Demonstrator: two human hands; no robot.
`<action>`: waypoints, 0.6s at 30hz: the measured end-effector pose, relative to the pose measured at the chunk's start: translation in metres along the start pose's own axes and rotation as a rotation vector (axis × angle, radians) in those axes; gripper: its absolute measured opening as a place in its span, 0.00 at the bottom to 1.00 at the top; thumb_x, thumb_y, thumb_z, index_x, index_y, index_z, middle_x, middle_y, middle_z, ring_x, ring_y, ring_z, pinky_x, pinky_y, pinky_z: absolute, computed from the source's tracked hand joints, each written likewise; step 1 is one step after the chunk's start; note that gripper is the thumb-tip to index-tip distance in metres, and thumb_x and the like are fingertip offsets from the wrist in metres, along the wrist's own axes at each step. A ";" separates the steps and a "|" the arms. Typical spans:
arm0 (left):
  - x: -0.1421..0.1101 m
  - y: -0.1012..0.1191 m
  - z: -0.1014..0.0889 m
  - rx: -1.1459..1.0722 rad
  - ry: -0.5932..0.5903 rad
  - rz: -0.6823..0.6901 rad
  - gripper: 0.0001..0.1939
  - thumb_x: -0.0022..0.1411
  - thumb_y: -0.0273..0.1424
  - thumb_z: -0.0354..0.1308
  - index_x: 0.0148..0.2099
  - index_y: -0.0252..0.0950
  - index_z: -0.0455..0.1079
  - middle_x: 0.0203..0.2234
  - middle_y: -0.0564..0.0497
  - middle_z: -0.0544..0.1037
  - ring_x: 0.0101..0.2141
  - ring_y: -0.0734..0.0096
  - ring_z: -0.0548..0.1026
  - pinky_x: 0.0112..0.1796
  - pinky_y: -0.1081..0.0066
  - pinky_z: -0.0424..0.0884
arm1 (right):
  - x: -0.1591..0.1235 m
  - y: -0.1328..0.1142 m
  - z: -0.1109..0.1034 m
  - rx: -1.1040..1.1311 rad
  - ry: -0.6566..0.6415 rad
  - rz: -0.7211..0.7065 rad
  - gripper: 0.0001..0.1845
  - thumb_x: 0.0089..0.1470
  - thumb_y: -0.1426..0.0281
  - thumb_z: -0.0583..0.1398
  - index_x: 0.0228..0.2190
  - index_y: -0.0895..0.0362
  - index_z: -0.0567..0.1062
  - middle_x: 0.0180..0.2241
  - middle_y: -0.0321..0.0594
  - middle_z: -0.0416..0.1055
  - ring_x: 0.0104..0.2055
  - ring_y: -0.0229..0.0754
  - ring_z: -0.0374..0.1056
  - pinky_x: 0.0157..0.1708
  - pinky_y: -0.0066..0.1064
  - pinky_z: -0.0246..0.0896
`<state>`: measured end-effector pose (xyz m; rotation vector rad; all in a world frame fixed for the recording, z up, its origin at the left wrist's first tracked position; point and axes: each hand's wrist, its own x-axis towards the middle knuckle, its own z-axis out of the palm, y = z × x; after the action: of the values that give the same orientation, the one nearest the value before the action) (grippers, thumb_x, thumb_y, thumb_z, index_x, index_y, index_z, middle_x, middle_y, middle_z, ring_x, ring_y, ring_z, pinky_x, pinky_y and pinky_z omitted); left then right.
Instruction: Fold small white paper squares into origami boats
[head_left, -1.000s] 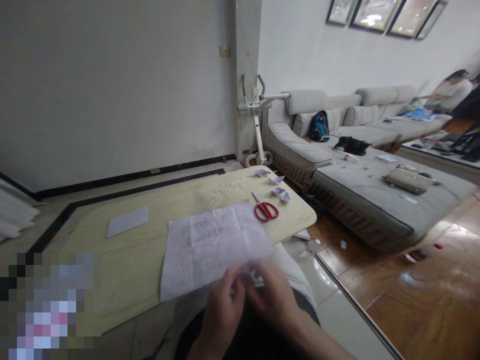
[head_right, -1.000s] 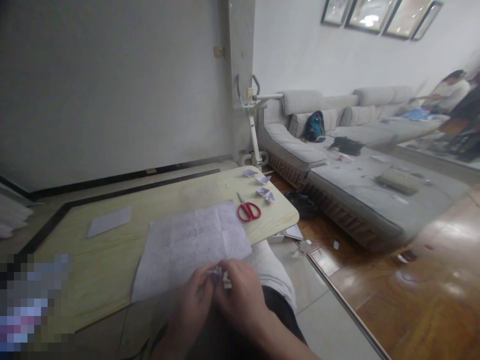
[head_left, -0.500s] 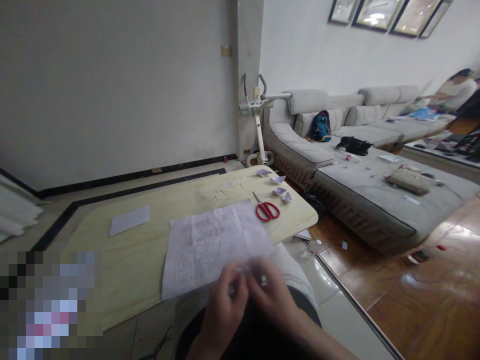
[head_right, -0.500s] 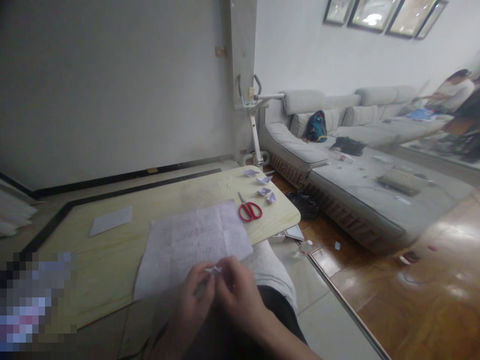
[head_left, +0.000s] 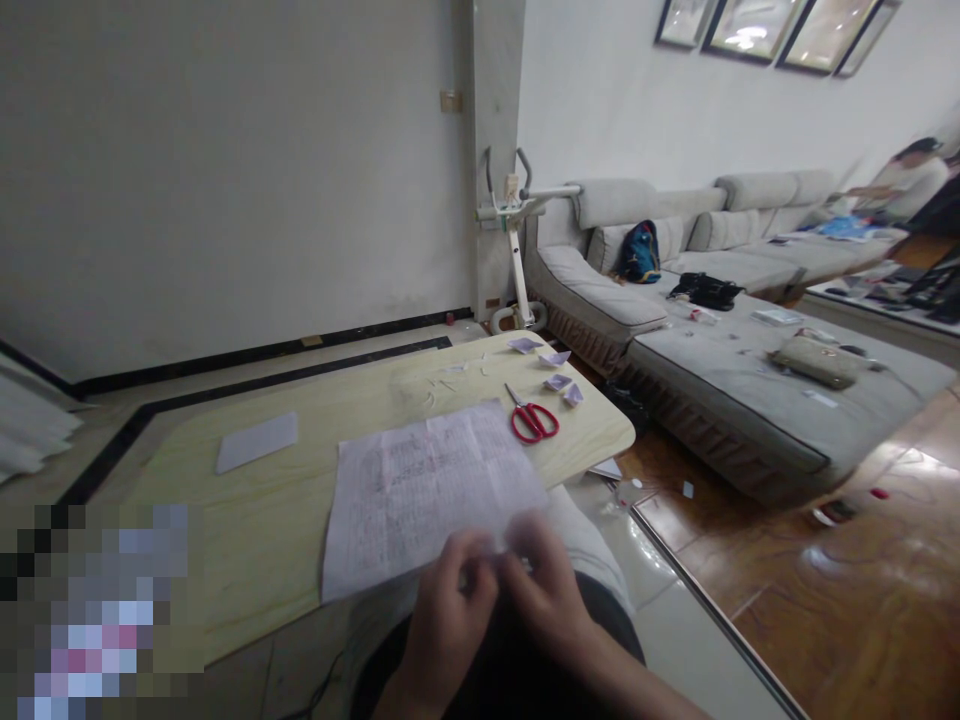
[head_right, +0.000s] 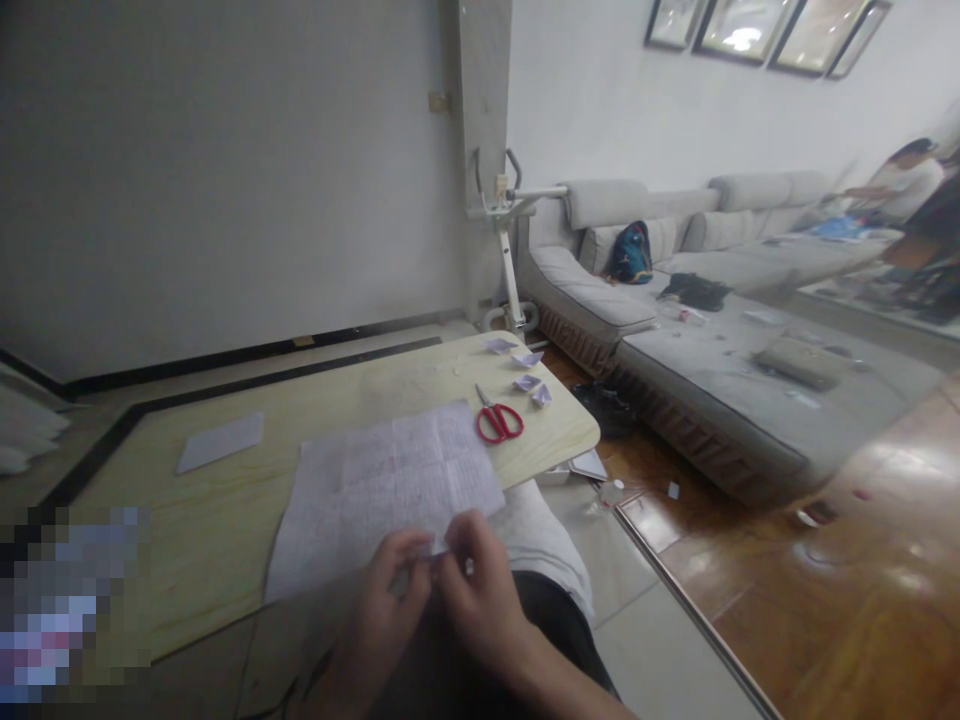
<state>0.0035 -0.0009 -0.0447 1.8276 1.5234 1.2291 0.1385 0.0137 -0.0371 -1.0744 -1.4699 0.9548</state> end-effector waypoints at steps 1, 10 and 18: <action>0.001 0.001 -0.001 -0.017 -0.007 -0.012 0.10 0.61 0.25 0.52 0.43 0.40 0.70 0.34 0.52 0.82 0.36 0.68 0.81 0.37 0.72 0.77 | 0.000 0.000 0.000 0.031 0.012 0.023 0.05 0.50 0.75 0.55 0.27 0.54 0.62 0.25 0.31 0.58 0.28 0.37 0.55 0.28 0.27 0.55; 0.002 0.008 -0.003 -0.181 -0.036 -0.022 0.08 0.62 0.26 0.52 0.40 0.39 0.72 0.31 0.53 0.81 0.34 0.69 0.80 0.36 0.74 0.76 | -0.003 -0.008 0.000 0.225 0.077 0.156 0.04 0.48 0.74 0.57 0.25 0.55 0.65 0.23 0.30 0.60 0.26 0.36 0.57 0.26 0.26 0.56; 0.002 0.015 -0.004 -0.288 -0.010 -0.102 0.06 0.62 0.29 0.53 0.35 0.39 0.72 0.25 0.56 0.77 0.28 0.71 0.76 0.30 0.75 0.73 | -0.002 -0.013 -0.003 0.235 0.067 0.161 0.02 0.47 0.74 0.58 0.25 0.57 0.72 0.23 0.33 0.68 0.27 0.37 0.62 0.27 0.27 0.59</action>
<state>0.0080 -0.0044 -0.0296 1.5497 1.3371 1.3117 0.1401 0.0085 -0.0251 -1.0514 -1.1967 1.1618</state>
